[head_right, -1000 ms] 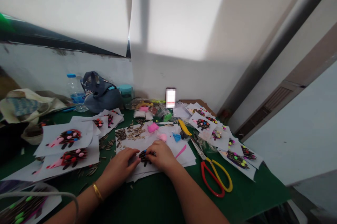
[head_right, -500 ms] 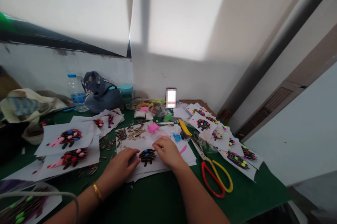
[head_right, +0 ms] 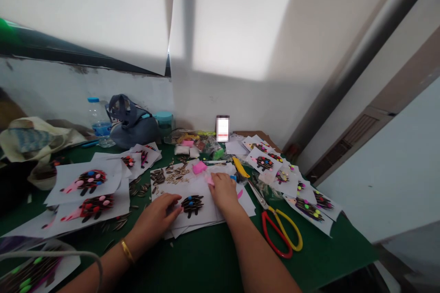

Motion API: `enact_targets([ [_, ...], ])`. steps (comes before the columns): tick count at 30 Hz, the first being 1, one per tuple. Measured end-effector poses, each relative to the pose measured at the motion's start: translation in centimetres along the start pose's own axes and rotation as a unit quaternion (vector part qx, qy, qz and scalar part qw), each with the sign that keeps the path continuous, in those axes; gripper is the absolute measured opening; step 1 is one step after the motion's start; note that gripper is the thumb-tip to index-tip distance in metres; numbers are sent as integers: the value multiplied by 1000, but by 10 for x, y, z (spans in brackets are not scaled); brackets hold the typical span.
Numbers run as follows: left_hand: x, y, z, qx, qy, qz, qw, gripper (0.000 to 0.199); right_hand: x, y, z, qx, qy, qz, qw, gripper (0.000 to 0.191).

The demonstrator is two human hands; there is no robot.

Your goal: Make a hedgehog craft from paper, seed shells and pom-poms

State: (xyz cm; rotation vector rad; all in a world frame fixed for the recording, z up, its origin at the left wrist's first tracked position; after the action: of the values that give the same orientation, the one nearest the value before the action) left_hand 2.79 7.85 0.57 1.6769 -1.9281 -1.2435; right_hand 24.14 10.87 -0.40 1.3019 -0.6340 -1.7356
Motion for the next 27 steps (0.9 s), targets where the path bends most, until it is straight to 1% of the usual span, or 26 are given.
enact_targets([
  [3,-1,5,-2,17,-5,-25,1000,27,0,11,9,-56,24,-32,998,38],
  [6,-2,14,-6,61,-28,-83,994,25,6,27,32,-168,75,-61,981,39],
  [9,-1,21,-7,123,-46,-141,981,23,17,37,59,-247,103,-57,962,35],
  [11,0,21,-5,154,-34,-152,976,22,23,40,74,-272,113,-47,955,32],
  [13,1,20,-3,174,-7,-153,973,22,26,41,84,-289,120,-40,949,30],
  [15,1,21,-2,190,15,-153,970,22,28,41,89,-304,120,-36,945,29],
  [20,-1,21,4,224,78,-153,959,22,31,37,89,-330,81,-19,940,29],
  [23,-3,20,7,268,112,-135,947,27,33,37,90,-353,54,-16,934,29],
  [27,-6,18,3,306,123,-88,940,28,34,37,91,-384,20,-10,923,33],
])
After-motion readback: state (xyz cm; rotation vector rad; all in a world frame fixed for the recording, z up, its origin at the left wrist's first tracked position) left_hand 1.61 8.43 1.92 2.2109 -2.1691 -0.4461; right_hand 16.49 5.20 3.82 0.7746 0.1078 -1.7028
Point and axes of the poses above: each hand's wrist, its own x-axis away from the middle knuckle, its own y-axis out of the back of the hand, z = x × y, the point moved 7 cm from there along -x, towards the middle knuckle, and after that the axes turned 13 degrees about -z, right-handed, at the moved point
